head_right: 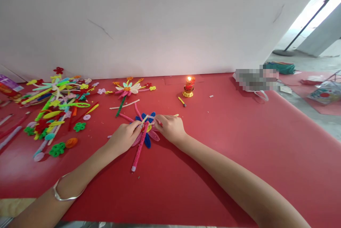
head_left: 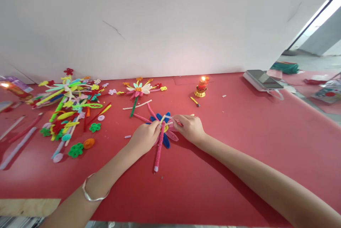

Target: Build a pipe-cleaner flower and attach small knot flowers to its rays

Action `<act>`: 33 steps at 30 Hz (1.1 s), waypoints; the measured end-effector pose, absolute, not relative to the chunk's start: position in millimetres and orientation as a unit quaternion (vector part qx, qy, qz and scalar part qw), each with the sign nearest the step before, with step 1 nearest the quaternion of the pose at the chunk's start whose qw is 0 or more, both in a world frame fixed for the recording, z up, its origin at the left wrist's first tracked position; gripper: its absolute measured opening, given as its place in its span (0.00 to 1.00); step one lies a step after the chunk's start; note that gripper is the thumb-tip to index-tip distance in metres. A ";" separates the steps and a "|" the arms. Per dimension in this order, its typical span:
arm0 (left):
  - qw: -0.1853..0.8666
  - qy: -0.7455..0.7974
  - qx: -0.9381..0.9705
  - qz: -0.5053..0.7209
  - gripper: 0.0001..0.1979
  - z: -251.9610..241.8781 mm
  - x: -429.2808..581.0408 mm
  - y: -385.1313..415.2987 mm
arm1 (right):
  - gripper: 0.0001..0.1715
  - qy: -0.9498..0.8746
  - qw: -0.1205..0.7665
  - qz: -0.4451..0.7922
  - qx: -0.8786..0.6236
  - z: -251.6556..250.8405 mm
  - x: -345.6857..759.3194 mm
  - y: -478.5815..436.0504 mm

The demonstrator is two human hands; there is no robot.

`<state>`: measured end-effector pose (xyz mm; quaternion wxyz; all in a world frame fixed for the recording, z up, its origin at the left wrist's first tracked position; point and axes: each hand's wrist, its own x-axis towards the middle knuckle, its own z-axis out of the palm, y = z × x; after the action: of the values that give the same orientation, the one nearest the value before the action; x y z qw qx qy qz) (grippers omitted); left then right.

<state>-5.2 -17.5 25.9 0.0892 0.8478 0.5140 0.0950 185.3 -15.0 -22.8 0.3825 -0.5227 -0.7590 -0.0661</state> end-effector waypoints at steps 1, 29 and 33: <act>0.095 0.513 0.847 0.099 0.16 26.1 -5.0 -17.6 | 0.14 -0.760 0.381 -0.064 -0.522 -22.9 185.5 -15.2; 0.072 0.491 0.862 0.105 0.17 22.0 -7.5 -16.8 | 0.13 -0.778 0.370 -0.105 -0.497 -26.6 190.3 -11.7; 0.142 0.476 0.857 0.140 0.15 25.1 -6.9 -18.3 | 0.12 -0.775 0.358 -0.080 -0.515 -28.5 193.4 -8.7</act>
<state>-6.9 -18.3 25.1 0.1420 0.8567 0.4755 0.1405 193.4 -8.7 -28.5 0.3577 -0.5150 -0.7749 -0.0802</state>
